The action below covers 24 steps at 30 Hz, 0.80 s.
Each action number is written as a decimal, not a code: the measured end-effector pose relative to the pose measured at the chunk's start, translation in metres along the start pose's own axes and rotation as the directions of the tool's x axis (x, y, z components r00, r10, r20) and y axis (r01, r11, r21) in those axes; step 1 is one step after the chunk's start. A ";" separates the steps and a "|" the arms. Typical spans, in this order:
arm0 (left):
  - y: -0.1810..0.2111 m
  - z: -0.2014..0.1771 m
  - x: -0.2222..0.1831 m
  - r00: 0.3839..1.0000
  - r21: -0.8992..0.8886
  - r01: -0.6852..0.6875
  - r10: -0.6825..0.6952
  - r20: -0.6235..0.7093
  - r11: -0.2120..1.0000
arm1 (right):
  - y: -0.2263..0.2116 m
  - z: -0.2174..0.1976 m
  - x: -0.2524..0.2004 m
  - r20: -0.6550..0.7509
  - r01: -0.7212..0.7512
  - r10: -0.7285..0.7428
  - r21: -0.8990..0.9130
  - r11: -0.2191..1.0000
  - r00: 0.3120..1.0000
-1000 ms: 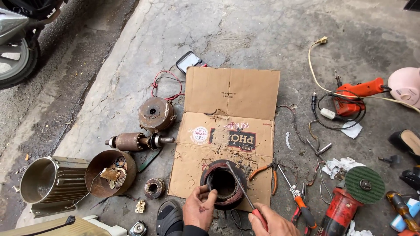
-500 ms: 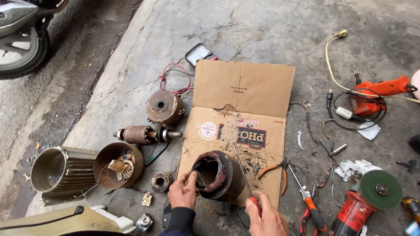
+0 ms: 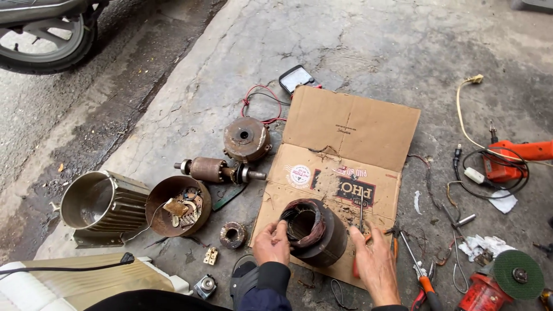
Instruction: Cutting and removing copper windings from an electric motor stator using pliers for disassembly.
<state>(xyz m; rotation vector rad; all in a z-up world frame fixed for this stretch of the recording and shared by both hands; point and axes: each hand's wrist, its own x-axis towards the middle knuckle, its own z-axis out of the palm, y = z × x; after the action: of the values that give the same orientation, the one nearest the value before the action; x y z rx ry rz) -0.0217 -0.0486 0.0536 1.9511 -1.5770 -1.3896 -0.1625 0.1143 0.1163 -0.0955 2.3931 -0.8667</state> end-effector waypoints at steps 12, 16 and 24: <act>-0.056 0.029 -0.007 0.885 -0.764 0.443 -0.362 0.292 0.469 | -0.053 0.048 0.023 0.264 0.127 -0.122 -0.001 0.992 0.957; -0.062 0.042 -0.043 0.775 -0.733 0.597 -0.471 0.421 0.326 | -0.062 0.039 0.019 0.249 0.162 -0.149 -0.034 0.986 0.957; -0.033 0.029 -0.064 0.731 -0.633 0.680 -0.405 0.549 0.370 | -0.055 0.026 0.020 0.181 0.228 -0.214 -0.062 0.972 0.960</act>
<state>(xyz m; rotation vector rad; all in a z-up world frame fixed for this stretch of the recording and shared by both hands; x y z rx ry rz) -0.0212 0.0285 0.0474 1.6891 -0.0641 -2.2263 -0.1713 0.0510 0.1236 -0.4605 2.2815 -0.8223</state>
